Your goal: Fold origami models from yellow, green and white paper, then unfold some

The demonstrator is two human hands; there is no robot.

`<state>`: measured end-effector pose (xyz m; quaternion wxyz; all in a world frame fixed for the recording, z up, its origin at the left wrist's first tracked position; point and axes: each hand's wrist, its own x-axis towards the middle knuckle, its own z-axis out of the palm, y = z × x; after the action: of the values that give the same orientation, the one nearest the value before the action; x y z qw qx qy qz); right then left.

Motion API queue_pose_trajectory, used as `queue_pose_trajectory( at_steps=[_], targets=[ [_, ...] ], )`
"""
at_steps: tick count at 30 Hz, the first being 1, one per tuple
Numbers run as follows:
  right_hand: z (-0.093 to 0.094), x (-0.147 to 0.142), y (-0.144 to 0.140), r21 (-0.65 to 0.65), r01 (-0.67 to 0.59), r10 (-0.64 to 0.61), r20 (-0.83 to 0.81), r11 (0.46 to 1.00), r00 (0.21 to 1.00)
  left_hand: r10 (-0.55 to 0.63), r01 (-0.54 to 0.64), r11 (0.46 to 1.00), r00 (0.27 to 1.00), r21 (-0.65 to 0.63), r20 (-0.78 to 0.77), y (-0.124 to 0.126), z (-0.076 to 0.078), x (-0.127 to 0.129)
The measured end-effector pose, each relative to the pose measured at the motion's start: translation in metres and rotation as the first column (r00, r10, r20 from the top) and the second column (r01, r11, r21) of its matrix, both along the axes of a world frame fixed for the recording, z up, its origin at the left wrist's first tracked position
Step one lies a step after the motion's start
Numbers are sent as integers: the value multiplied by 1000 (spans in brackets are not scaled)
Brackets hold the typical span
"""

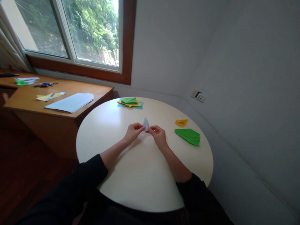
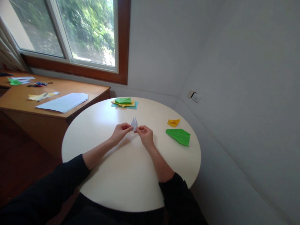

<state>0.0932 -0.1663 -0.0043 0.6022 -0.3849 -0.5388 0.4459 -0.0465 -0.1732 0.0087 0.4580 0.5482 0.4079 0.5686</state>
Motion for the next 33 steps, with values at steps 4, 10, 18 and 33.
queue_pose_trajectory(
  at_steps=[4,10,18,33],
  targets=[
    [0,1,0,1,11,-11,10,1000,1000,-5,5,1000,1000,-1,-10,-1,0,0],
    [0,1,-1,14,2,-2,21,1000,1000,-7,5,999,999,35,38,1,-2,0],
    [-1,1,-1,-20,-12,12,8,1000,1000,-14,11,999,997,53,73,3,-5,0],
    [1,-1,-1,11,-10,10,-6,1000,1000,-29,30,999,995,-12,97,3,-2,0]
  ],
)
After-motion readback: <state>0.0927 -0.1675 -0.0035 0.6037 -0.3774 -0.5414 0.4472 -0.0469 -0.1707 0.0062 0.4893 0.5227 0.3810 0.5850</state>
